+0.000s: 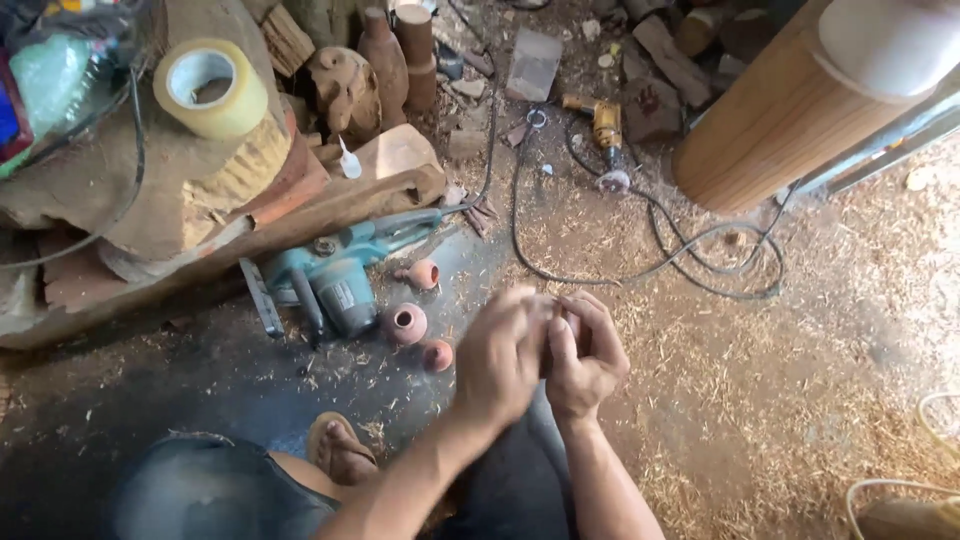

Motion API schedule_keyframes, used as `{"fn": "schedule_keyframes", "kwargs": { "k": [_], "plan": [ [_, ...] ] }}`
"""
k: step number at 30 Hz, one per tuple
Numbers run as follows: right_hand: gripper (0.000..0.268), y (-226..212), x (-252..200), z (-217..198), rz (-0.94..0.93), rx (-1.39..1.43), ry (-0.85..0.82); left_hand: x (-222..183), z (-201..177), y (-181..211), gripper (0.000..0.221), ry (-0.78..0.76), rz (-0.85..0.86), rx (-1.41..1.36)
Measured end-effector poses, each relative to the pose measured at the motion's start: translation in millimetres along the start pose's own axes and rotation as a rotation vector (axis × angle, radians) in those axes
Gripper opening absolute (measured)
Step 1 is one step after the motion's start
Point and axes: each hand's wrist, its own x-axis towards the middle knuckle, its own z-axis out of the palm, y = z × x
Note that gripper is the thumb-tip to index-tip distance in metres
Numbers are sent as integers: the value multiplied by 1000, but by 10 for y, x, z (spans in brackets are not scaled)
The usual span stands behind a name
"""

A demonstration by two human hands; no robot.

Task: Applying a liquid finish and hand-sanding a small wooden pot to smooth its surface

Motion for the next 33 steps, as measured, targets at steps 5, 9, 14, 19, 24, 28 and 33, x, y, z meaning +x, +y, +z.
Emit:
{"fn": "schedule_keyframes", "kwargs": {
  "k": [5,9,14,19,24,28,33],
  "plan": [
    [21,-72,-16,25,1,-20,-18,-22,133,-457,27,-50,-68,75],
    [19,-11,-13,0,5,-5,-17,-86,8,-128,27,29,53,-5],
    [19,-32,-40,27,-5,8,-1,90,110,-421,24,-126,-104,91],
    [24,-23,18,-10,8,47,-17,500,-158,-429,43,-288,-440,129],
    [31,-362,146,-95,178,-108,-201,162,-277,-457,37,-84,-381,-166],
    [29,-164,32,-84,120,-135,-146,-67,-35,-329,30,-57,-357,-147],
    [23,-60,-8,-24,55,-190,-58,-183,-5,-421,44,18,-111,72]
  ]
}}
